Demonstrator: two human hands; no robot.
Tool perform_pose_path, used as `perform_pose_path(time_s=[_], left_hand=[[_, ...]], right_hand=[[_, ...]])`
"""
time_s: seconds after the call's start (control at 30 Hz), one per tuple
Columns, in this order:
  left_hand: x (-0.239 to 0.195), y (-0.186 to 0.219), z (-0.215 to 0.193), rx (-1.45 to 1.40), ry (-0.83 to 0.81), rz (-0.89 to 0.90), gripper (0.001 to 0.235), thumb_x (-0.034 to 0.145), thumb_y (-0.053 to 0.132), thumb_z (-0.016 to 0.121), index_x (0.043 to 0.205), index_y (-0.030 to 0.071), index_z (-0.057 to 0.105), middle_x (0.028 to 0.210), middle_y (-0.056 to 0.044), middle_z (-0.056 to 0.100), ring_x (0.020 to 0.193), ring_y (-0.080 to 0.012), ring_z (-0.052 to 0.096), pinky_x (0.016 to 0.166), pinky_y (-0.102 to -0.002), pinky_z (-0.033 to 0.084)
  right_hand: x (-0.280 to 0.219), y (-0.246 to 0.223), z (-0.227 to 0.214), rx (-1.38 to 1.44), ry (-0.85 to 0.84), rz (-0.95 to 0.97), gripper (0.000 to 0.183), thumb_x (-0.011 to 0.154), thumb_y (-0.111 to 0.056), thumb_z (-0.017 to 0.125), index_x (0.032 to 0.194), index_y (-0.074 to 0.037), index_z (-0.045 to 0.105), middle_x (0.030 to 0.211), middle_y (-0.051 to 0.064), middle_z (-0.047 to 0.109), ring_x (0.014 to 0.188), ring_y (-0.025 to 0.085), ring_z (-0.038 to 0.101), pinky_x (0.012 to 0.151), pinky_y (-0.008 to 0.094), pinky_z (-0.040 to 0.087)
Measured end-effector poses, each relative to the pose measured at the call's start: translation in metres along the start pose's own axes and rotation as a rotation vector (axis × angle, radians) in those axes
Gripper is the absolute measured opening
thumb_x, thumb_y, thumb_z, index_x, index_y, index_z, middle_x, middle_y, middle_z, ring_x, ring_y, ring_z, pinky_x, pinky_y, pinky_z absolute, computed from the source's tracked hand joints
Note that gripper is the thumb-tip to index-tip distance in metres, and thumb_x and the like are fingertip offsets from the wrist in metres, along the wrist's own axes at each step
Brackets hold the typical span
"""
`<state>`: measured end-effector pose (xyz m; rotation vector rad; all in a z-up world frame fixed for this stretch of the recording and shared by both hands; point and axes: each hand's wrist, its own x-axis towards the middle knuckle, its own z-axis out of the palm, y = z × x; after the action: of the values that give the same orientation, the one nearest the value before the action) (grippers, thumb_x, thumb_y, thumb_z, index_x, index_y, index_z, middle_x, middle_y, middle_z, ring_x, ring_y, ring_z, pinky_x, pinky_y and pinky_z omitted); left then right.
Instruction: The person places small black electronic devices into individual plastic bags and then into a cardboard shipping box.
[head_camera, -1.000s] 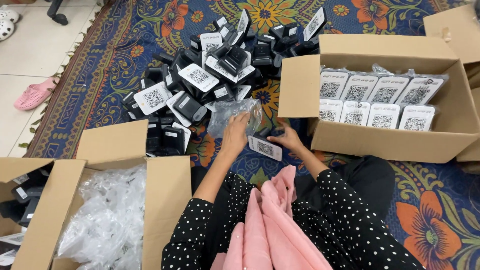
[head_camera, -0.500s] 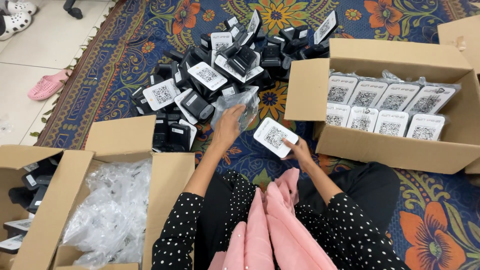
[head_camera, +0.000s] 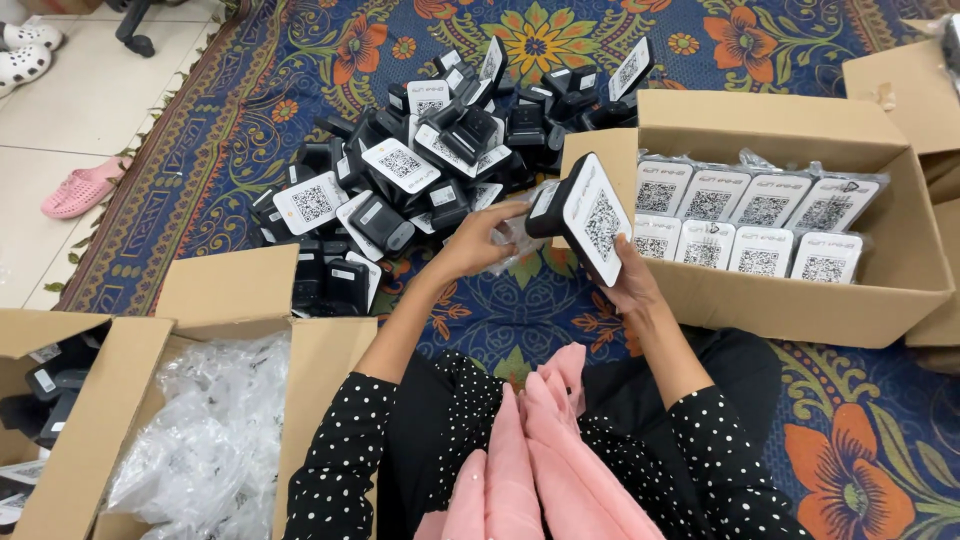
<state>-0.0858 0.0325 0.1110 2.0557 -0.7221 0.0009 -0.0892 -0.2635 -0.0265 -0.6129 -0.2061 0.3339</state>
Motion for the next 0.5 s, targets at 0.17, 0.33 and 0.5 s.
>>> perform_pose_path(time_s=[0.17,0.33,0.5], left_hand=[[0.000,0.001,-0.004,0.089,0.066,-0.014,0.067,0.075,-0.005,0.069,0.140,0.006,0.059,0.146,-0.013,0.060,0.124,-0.0320,0.063,0.093,-0.038,0.055],[-0.007,-0.024,0.016,0.451,0.155,0.102,0.072,0.074,-0.012,0.066,0.144,0.004,0.057,0.149,-0.012,0.056,0.126,-0.0375,0.056,0.105,-0.045,0.049],[-0.009,-0.001,0.020,0.564,0.095,-0.052,0.079,0.072,-0.014,0.065,0.147,0.005,0.051,0.152,-0.007,0.050,0.120,-0.0374,0.054,0.094,-0.043,0.053]], right_hand=[[-0.002,-0.002,0.038,-0.212,0.194,0.059,0.063,0.088,-0.035,0.076,0.139,-0.006,0.052,0.128,0.007,0.067,0.114,0.016,0.069,0.098,0.032,0.058],[-0.004,0.016,0.021,-0.496,0.251,0.156,0.050,0.098,-0.032,0.069,0.134,0.001,0.057,0.113,0.007,0.071,0.097,0.014,0.069,0.080,0.030,0.057],[-0.009,0.007,0.041,-0.657,0.207,0.211,0.043,0.099,-0.032,0.065,0.126,0.001,0.058,0.096,0.008,0.073,0.076,0.013,0.068,0.058,0.028,0.056]])
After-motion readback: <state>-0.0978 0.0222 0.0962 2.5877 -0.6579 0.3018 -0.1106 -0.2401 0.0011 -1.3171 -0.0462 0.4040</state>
